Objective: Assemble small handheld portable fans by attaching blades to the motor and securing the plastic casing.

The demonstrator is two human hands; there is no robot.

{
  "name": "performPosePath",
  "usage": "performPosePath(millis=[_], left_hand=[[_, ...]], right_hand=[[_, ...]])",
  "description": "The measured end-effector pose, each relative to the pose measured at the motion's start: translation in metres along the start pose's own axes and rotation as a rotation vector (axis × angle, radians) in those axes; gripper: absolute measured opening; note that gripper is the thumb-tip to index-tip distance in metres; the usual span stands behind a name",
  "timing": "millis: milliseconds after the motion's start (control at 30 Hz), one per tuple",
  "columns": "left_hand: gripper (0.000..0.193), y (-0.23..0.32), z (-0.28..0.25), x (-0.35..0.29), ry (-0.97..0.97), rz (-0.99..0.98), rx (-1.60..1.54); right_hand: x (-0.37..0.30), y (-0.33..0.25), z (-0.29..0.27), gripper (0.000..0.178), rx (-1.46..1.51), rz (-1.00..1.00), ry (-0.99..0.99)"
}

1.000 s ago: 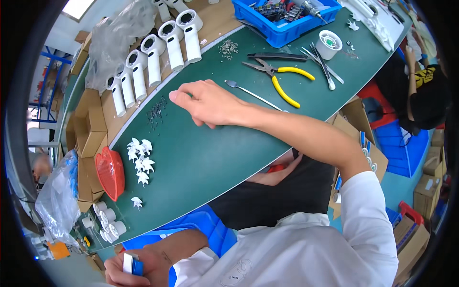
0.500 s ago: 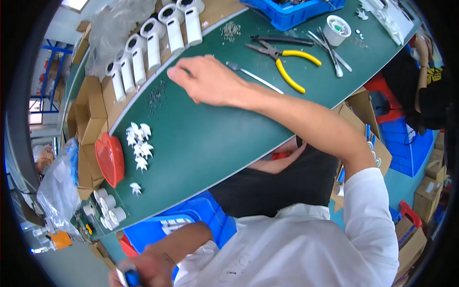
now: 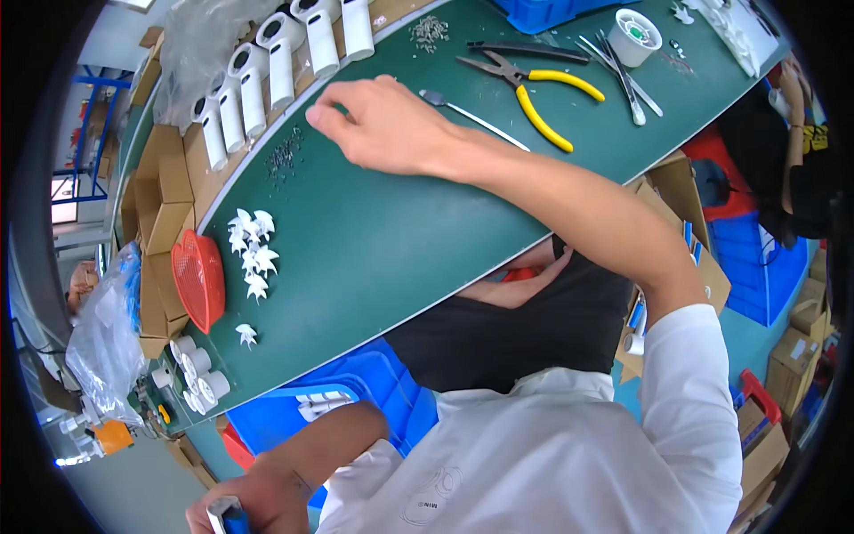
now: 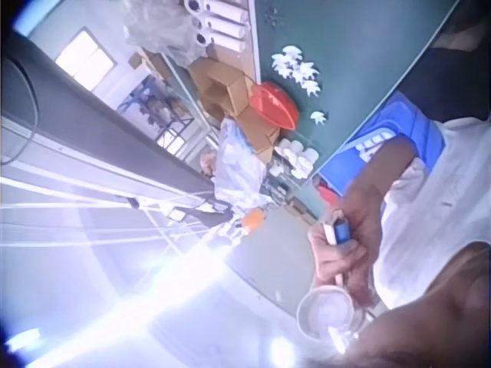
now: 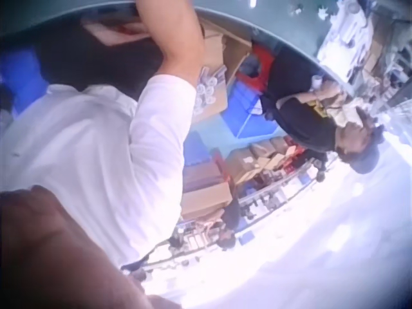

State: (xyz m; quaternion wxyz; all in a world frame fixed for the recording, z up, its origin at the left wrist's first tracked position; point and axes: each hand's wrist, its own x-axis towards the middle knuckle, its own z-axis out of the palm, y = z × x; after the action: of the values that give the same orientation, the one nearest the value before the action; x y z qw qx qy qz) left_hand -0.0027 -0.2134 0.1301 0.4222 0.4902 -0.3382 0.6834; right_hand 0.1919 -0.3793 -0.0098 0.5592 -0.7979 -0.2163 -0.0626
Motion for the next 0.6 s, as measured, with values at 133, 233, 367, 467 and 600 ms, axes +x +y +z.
performPosePath(millis=[133,233,367,467,600], left_hand=[[0.018,0.007,0.011,-0.008,0.078,-0.22,-0.783],[0.037,0.01,0.029,-0.01,-0.084,-0.218,-0.757],[0.033,0.012,0.037,-0.008,-0.066,-0.212,-0.83],[0.027,0.012,0.034,-0.005,0.016,-0.153,-0.921],[0.026,0.011,0.032,-0.001,-0.072,-0.185,-0.831]], right_hand=[[-0.008,-0.007,-0.001,0.038,0.048,0.035,-0.011],[-0.004,-0.007,-0.003,0.038,0.024,0.029,-0.027],[-0.004,-0.007,-0.001,0.037,0.022,0.013,-0.025],[-0.005,-0.008,-0.003,0.037,0.017,0.04,-0.048],[-0.006,-0.012,-0.007,0.035,0.051,0.049,-0.031]])
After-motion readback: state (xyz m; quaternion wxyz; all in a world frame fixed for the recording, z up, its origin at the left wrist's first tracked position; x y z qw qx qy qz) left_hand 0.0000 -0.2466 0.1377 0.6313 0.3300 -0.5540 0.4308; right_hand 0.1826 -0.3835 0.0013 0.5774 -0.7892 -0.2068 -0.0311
